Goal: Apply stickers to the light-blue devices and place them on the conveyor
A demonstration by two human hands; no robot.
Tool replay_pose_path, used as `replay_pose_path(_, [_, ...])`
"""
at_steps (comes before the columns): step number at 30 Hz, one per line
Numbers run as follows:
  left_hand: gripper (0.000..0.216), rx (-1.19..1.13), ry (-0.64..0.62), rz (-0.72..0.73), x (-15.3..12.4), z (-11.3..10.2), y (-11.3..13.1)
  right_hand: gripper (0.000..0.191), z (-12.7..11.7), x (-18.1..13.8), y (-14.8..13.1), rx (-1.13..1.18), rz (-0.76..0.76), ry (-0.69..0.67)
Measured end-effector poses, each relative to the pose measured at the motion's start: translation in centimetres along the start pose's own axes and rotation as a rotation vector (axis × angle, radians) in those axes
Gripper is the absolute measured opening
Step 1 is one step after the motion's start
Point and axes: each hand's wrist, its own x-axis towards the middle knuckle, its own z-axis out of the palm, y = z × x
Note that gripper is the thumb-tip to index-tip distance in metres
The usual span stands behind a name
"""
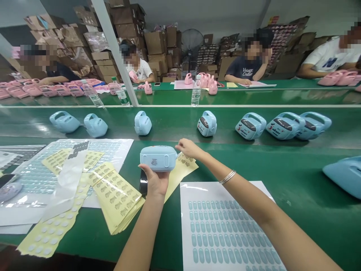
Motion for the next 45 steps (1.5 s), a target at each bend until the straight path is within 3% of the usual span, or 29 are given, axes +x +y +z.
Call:
replay_pose_path(4, [0.080, 0.038, -0.010, 0.080, -0.2, -0.1, -0.5, 0.030, -1.0, -2.6, -3.4, 0.158, -0.110, 0.155])
replay_pose_path(7, [0.087, 0.060, 0.055, 0.136, -0.3, -0.5, -1.1, 0.052, -1.4, -4.5, -5.8, 0.318, -0.308, 0.135])
replay_pose_path(10, [0.091, 0.060, 0.096, 0.149, -0.3, -0.8, -1.5, 0.061, -1.5, -5.1, -6.4, 0.435, -0.358, 0.069])
replay_pose_path(13, [0.087, 0.063, 0.072, 0.146, -0.3, -0.8, -1.4, 0.058, -1.3, -4.0, -5.2, 0.653, -0.270, 0.009])
replay_pose_path(16, [0.083, 0.035, 0.007, 0.065, -0.3, -0.5, -1.1, 0.052, -0.6, -2.4, -3.2, 0.918, -0.006, 0.011])
replay_pose_path(18, [0.079, 0.004, -0.017, -0.021, -0.3, -0.3, -0.8, 0.053, 0.1, -1.5, -2.1, 0.957, 0.133, 0.005])
replay_pose_path(23, [0.059, -0.027, 0.016, -0.140, -0.1, 0.1, -0.5, 0.040, 0.4, -0.6, -2.0, 0.899, 0.186, 0.006])
replay_pose_path(27, [0.044, 0.087, 0.249, -0.168, 0.7, -0.2, 0.0, 0.026, -1.8, 2.1, -3.3, 0.824, 0.206, 0.178])
replay_pose_path(29, [0.033, 0.133, 0.315, -0.189, 1.0, -0.3, 0.3, 0.027, -3.0, 4.2, -3.6, 0.766, 0.227, 0.240])
replay_pose_path(32, [0.016, 0.146, 0.250, -0.176, 1.1, -0.2, 0.6, 0.030, -4.0, 6.9, -3.1, 0.640, 0.278, 0.310])
replay_pose_path(36, [0.008, 0.168, 0.172, -0.124, 0.9, -0.1, 0.8, 0.031, -4.7, 8.7, -1.4, 0.394, 0.313, 0.371])
replay_pose_path(42, [0.015, 0.236, 0.149, -0.126, 0.8, -0.4, 0.4, 0.034, -7.4, 5.9, 2.2, -0.062, 0.344, 0.430])
replay_pose_path(45, [0.020, 0.295, 0.108, -0.144, 0.9, -0.7, 0.1, 0.043, -8.9, 3.4, 3.5, -0.204, 0.398, 0.381])
